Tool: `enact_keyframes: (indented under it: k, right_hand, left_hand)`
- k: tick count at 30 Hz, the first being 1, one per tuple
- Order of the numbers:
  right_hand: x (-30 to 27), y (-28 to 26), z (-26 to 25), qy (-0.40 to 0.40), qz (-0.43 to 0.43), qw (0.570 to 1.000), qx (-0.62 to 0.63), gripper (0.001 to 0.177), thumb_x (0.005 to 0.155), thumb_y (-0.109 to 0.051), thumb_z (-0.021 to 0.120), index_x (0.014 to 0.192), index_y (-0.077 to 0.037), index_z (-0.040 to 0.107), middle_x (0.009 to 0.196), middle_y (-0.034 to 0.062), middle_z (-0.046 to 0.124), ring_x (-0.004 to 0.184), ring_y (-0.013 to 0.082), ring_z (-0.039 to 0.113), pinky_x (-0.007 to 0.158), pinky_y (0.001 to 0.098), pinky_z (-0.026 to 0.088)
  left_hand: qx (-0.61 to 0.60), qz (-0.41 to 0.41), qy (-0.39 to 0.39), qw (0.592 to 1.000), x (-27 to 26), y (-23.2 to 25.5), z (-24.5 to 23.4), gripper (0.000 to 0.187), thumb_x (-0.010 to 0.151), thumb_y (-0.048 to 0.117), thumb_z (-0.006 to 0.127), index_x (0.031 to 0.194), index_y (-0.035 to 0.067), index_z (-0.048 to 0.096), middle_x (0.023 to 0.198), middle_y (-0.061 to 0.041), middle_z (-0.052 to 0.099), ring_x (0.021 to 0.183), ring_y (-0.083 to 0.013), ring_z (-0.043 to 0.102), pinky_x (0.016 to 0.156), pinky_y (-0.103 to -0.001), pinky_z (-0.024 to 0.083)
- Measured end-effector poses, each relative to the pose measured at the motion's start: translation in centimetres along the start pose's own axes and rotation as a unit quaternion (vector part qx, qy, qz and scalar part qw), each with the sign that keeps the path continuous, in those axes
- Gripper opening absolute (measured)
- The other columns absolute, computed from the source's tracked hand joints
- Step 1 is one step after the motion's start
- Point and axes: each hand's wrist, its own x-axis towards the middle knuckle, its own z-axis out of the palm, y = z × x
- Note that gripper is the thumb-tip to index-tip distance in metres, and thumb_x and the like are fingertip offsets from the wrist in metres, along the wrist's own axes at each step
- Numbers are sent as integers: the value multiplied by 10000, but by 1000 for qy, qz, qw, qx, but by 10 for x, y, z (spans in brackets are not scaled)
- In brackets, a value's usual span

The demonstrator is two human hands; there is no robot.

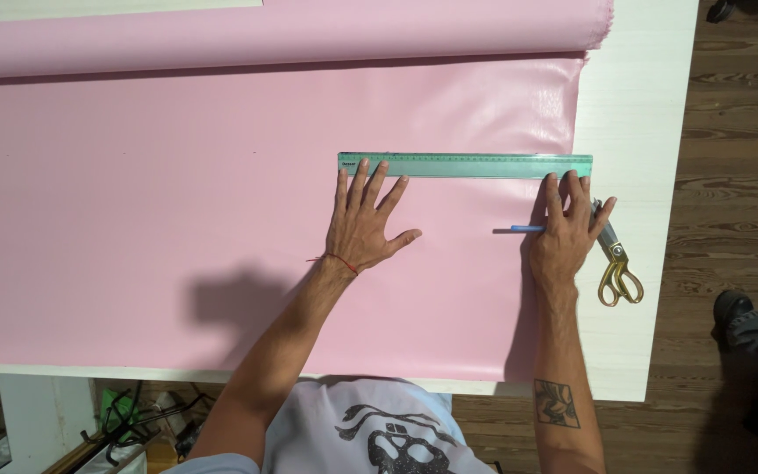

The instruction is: Marking cutting lines on a pink leather roll using a ruler and a pen on a workshop table.

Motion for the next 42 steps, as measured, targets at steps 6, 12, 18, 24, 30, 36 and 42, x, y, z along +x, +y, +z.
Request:
enact_keyframes:
  k: [6, 12, 18, 24, 30, 36, 42]
  right_hand:
    - [2, -6, -5, 1, 2, 1000, 2, 633, 973, 126, 531, 1560, -110, 549, 1595, 208, 481, 1544, 389, 396, 1270, 664, 54]
    - [5, -13, -10, 12, -8, 1000, -2, 522, 1030, 74, 531, 1529, -71, 571, 1571, 218, 497, 1520, 399, 421, 1260, 674, 72]
    - [-6, 30, 45, 135, 24, 984, 111, 210, 1119, -206, 492, 1203, -49, 603, 1140, 217, 531, 1085, 286, 506, 924, 543, 379]
    - [83, -87, -6, -134, 95, 776, 609, 191, 968, -161, 755, 986, -13, 637, 1015, 136, 654, 712, 191, 715, 514, 276, 640]
    - [134, -141, 34, -264, 58, 797, 540, 166, 884, -92, 784, 981, -21, 670, 889, 84, 739, 635, 124, 727, 449, 243, 596]
    - [148, -163, 47, -245, 5, 850, 466, 144, 879, -84, 827, 899, -20, 700, 771, 42, 727, 615, 60, 665, 430, 193, 510]
    - [145, -158, 42, -259, 24, 855, 449, 161, 872, -101, 842, 896, -18, 707, 725, 50, 713, 576, 73, 630, 413, 212, 475]
  left_hand:
    - [5, -2, 2, 1000, -1, 0, 1, 914, 935, 812, 470, 1611, 203, 386, 1685, -181, 236, 1565, -424, 135, 1270, -645, 85]
    - [15, -1, 0, 1000, -2, -2, 0, 909, 941, 806, 465, 1615, 200, 381, 1687, -179, 228, 1565, -423, 131, 1269, -648, 87]
    - [22, -1, 3, 1000, -3, -5, 0, 920, 927, 810, 470, 1616, 207, 378, 1686, -170, 230, 1564, -416, 134, 1267, -653, 92]
    - [17, 7, 18, 1000, -9, -8, 1, 919, 938, 808, 473, 1620, 202, 369, 1690, -171, 224, 1566, -414, 131, 1269, -663, 88]
    - [13, -6, 0, 1000, -8, -11, -7, 915, 928, 816, 454, 1600, 198, 402, 1685, -166, 230, 1567, -409, 128, 1264, -662, 88]
    - [15, -6, 9, 1000, -8, -14, -1, 904, 929, 823, 438, 1588, 205, 433, 1679, -172, 241, 1565, -405, 128, 1267, -661, 88]
    - [14, -4, 11, 1000, -8, -12, -6, 901, 932, 811, 468, 1587, 194, 435, 1668, -176, 254, 1561, -407, 158, 1265, -667, 111]
